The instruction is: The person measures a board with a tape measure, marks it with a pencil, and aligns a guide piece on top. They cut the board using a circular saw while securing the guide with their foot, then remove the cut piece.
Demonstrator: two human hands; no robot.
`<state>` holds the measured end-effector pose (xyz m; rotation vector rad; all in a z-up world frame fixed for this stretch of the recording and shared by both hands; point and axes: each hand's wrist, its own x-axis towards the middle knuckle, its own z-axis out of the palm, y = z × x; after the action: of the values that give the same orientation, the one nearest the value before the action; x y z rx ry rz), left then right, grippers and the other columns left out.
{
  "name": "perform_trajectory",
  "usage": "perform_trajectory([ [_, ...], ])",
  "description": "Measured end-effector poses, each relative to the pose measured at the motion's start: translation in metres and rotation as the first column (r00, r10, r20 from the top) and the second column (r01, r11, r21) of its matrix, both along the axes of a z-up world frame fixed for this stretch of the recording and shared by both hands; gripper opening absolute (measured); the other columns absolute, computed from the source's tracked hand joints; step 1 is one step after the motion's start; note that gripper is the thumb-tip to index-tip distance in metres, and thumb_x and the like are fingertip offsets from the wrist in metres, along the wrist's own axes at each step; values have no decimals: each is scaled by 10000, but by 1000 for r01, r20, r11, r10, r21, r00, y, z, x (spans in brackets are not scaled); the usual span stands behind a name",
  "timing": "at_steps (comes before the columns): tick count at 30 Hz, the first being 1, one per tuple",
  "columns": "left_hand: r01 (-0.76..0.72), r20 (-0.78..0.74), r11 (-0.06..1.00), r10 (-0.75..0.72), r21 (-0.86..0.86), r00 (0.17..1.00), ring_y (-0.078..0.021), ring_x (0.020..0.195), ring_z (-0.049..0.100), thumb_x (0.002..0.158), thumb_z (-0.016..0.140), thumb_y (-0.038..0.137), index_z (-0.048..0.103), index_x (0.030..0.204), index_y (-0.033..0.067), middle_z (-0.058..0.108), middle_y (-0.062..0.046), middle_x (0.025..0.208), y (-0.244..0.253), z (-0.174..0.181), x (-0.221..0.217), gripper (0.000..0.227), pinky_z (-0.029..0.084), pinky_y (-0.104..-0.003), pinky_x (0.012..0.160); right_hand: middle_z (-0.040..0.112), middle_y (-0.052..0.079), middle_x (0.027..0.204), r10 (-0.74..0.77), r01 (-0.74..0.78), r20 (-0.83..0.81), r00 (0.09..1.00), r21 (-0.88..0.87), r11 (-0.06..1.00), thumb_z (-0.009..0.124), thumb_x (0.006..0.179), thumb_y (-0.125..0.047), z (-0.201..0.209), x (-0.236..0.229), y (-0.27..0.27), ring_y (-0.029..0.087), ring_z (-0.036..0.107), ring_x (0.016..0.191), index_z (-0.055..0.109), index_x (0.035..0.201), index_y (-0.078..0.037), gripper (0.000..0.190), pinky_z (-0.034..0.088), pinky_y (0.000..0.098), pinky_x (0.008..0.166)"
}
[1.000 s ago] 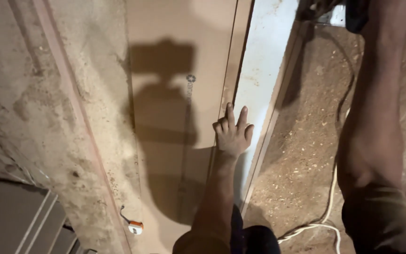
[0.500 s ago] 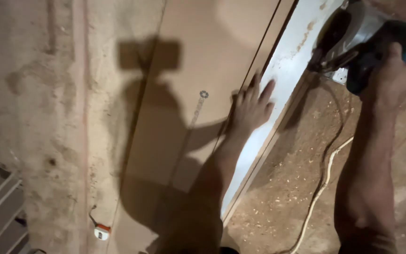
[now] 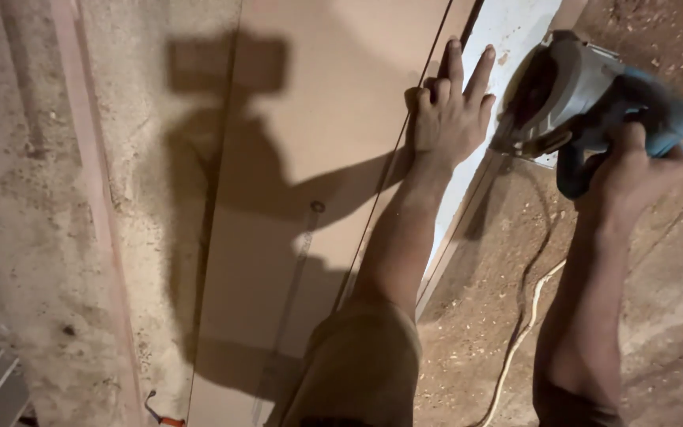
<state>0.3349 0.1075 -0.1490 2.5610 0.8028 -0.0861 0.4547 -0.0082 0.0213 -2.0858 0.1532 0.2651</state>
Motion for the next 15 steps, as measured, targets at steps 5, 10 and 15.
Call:
perform_trajectory([
  [5,70,-122,996,-76,-53,990,-250,951,541,1048,371,593,65,1638,267,105,-278,1718,5,3,6,741,465,-447,901,744,134,993,47,-48,-15,999,-50,998,617,871,19,-12,18,-2,206,734,833,702,1107,47,252,624,315,767],
  [10,99,-211,995,-91,26,973,-343,1113,566,1032,323,604,67,1628,271,86,-275,1697,15,21,12,729,451,-474,943,741,144,1014,67,-67,13,998,20,998,632,867,45,-38,47,-11,218,751,857,706,1103,56,248,651,339,779],
  [15,147,-305,988,-156,-52,940,-340,1163,545,1064,299,578,102,1649,280,97,-284,1704,18,33,15,686,420,-465,1008,741,126,889,-5,7,28,1000,-54,998,692,864,-21,-66,81,-19,180,694,685,724,996,31,145,578,322,599],
])
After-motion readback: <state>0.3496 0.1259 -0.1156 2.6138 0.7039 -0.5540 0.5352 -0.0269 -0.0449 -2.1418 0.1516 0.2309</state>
